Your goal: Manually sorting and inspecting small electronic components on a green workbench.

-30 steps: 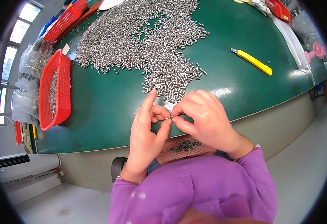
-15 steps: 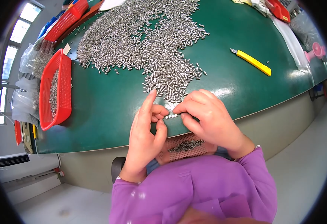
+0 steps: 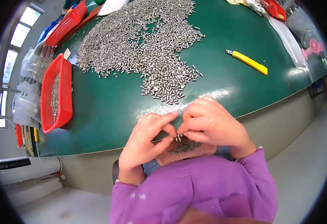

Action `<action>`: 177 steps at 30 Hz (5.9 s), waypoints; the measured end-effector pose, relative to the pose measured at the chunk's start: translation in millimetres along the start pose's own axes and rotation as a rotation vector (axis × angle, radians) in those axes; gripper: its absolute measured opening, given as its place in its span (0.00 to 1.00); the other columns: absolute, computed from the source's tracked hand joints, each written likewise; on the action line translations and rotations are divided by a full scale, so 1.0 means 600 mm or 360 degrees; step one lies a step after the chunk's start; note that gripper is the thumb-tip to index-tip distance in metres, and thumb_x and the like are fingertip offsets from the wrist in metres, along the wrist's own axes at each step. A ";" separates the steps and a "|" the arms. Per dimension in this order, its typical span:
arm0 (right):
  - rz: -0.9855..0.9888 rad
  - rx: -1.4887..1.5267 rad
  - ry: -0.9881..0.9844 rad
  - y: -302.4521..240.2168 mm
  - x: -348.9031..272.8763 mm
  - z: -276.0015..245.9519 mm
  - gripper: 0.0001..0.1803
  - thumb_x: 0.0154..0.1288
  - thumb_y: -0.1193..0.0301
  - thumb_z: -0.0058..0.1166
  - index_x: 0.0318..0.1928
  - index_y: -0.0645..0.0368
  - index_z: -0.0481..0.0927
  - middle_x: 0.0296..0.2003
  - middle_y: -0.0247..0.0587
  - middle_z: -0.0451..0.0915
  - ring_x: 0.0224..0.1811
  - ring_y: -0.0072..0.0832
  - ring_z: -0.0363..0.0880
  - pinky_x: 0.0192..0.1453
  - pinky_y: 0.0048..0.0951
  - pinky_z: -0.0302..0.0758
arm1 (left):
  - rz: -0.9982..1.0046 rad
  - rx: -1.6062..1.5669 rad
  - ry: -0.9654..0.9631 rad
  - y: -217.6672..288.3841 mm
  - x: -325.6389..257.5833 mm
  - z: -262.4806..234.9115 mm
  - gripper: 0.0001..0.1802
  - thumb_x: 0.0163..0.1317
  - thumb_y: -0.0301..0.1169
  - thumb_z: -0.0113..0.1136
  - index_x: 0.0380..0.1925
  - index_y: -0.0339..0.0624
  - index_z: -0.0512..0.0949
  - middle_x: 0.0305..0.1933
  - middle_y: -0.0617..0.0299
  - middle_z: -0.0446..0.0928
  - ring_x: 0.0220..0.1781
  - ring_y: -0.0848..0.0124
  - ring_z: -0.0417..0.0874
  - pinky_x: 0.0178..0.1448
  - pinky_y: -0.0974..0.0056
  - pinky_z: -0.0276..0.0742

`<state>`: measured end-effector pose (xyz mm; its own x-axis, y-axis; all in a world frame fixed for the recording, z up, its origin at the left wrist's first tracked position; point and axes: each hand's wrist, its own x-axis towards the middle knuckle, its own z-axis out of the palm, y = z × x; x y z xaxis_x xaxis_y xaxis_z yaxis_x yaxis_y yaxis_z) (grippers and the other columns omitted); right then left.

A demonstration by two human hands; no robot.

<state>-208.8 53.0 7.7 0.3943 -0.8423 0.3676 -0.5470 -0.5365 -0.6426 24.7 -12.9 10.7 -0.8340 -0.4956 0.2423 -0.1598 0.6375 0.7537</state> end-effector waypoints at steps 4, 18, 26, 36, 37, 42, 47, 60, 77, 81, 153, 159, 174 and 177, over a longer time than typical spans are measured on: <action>0.0074 0.0090 0.0314 0.015 0.000 0.009 0.05 0.56 0.71 0.64 0.34 0.52 0.84 0.35 0.35 0.77 0.40 0.39 0.77 0.45 0.41 0.74 | -0.0316 -0.0461 0.0360 -0.004 -0.009 0.020 0.41 0.55 0.14 0.61 0.71 0.36 0.63 0.46 0.62 0.80 0.47 0.77 0.76 0.54 0.70 0.69; 0.0241 -0.0324 0.0491 0.009 0.036 0.025 0.07 0.57 0.73 0.61 0.37 0.56 0.78 0.33 0.38 0.74 0.38 0.40 0.75 0.42 0.40 0.73 | -0.0342 0.0376 0.0672 0.007 0.052 0.061 0.37 0.57 0.14 0.61 0.69 0.36 0.66 0.40 0.58 0.78 0.43 0.62 0.77 0.51 0.58 0.76; 0.0272 -0.0242 0.0426 0.003 0.024 0.019 0.07 0.58 0.72 0.62 0.35 0.55 0.77 0.33 0.38 0.74 0.38 0.39 0.74 0.44 0.41 0.72 | -0.0298 0.0034 0.0563 0.001 0.039 0.046 0.35 0.56 0.12 0.61 0.66 0.38 0.70 0.36 0.61 0.79 0.41 0.65 0.78 0.49 0.61 0.77; 0.0212 -0.0120 0.0444 0.012 0.018 0.016 0.07 0.56 0.74 0.64 0.35 0.56 0.80 0.32 0.37 0.77 0.36 0.39 0.76 0.43 0.40 0.72 | -0.0342 0.0142 0.0678 0.004 0.042 0.056 0.34 0.56 0.13 0.61 0.66 0.37 0.70 0.38 0.60 0.79 0.41 0.65 0.78 0.48 0.62 0.78; 0.0211 -0.0115 0.0434 0.013 0.017 0.015 0.06 0.57 0.74 0.62 0.36 0.56 0.80 0.34 0.38 0.76 0.38 0.40 0.76 0.44 0.41 0.72 | -0.0329 0.0201 0.0690 0.004 0.042 0.057 0.34 0.56 0.13 0.61 0.66 0.37 0.70 0.38 0.60 0.79 0.41 0.65 0.78 0.48 0.62 0.78; 0.0233 -0.0143 0.0427 0.008 0.021 0.013 0.06 0.57 0.75 0.62 0.36 0.56 0.80 0.34 0.38 0.76 0.37 0.40 0.76 0.43 0.40 0.73 | -0.0325 0.0302 0.0768 0.005 0.034 0.061 0.35 0.57 0.14 0.63 0.67 0.40 0.70 0.39 0.64 0.78 0.41 0.73 0.77 0.48 0.67 0.76; 0.0238 -0.0144 0.0427 0.010 0.021 0.015 0.06 0.57 0.75 0.62 0.35 0.56 0.79 0.33 0.38 0.76 0.36 0.40 0.75 0.43 0.40 0.73 | -0.0420 0.0340 0.0731 0.010 0.024 0.061 0.38 0.55 0.15 0.66 0.68 0.41 0.69 0.37 0.65 0.77 0.39 0.73 0.75 0.46 0.68 0.74; 0.0285 -0.0065 0.0409 0.008 0.026 0.011 0.06 0.57 0.72 0.64 0.36 0.55 0.81 0.33 0.38 0.77 0.37 0.40 0.76 0.43 0.40 0.73 | -0.0409 0.0183 0.0680 0.009 0.023 0.050 0.42 0.53 0.16 0.68 0.70 0.39 0.64 0.41 0.61 0.80 0.42 0.67 0.77 0.47 0.62 0.75; 0.0255 -0.0132 0.0385 0.007 0.026 0.013 0.06 0.57 0.72 0.65 0.34 0.55 0.82 0.31 0.35 0.76 0.36 0.38 0.76 0.43 0.40 0.72 | -0.0427 0.0079 0.0613 0.010 0.024 0.046 0.41 0.56 0.13 0.63 0.72 0.38 0.62 0.43 0.57 0.81 0.43 0.64 0.80 0.49 0.61 0.78; 0.0269 -0.0121 0.0371 0.004 0.028 0.012 0.07 0.55 0.72 0.66 0.35 0.54 0.81 0.32 0.35 0.75 0.36 0.38 0.75 0.43 0.39 0.72 | -0.0442 0.0072 0.0589 0.009 0.024 0.042 0.43 0.55 0.13 0.64 0.72 0.38 0.61 0.43 0.58 0.80 0.44 0.63 0.80 0.50 0.61 0.78; 0.0334 -0.0109 0.0329 -0.012 0.035 0.024 0.07 0.53 0.73 0.64 0.33 0.51 0.79 0.32 0.32 0.75 0.39 0.35 0.73 0.45 0.37 0.66 | -0.0390 -0.0024 0.0551 0.001 0.026 0.040 0.42 0.54 0.15 0.62 0.71 0.37 0.61 0.35 0.62 0.78 0.38 0.68 0.77 0.45 0.62 0.73; 0.0331 -0.0067 0.0333 -0.003 0.030 0.026 0.07 0.54 0.72 0.64 0.34 0.52 0.80 0.32 0.32 0.75 0.39 0.35 0.74 0.45 0.37 0.66 | -0.0370 -0.0039 0.0533 -0.002 0.025 0.039 0.43 0.53 0.15 0.62 0.72 0.38 0.61 0.35 0.62 0.78 0.38 0.68 0.77 0.44 0.62 0.73; 0.0292 -0.0036 0.0219 -0.002 0.020 0.016 0.07 0.55 0.69 0.65 0.35 0.53 0.82 0.34 0.33 0.75 0.43 0.36 0.74 0.49 0.38 0.67 | -0.0317 0.0032 0.0504 0.002 0.016 0.037 0.41 0.54 0.15 0.59 0.71 0.39 0.62 0.39 0.59 0.78 0.40 0.64 0.78 0.49 0.59 0.75; 0.0222 -0.0035 0.0130 -0.008 0.005 0.006 0.08 0.55 0.67 0.67 0.34 0.52 0.83 0.35 0.33 0.76 0.44 0.36 0.74 0.50 0.39 0.67 | -0.0266 0.0040 0.0307 0.022 0.005 0.029 0.41 0.54 0.15 0.61 0.70 0.40 0.63 0.40 0.58 0.78 0.42 0.60 0.78 0.52 0.56 0.74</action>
<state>-202.0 53.2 9.6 0.2524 -0.9096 0.3300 -0.6087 -0.4144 -0.6766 10.7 4.2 10.9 -0.6792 -0.6972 0.2292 -0.3022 0.5503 0.7784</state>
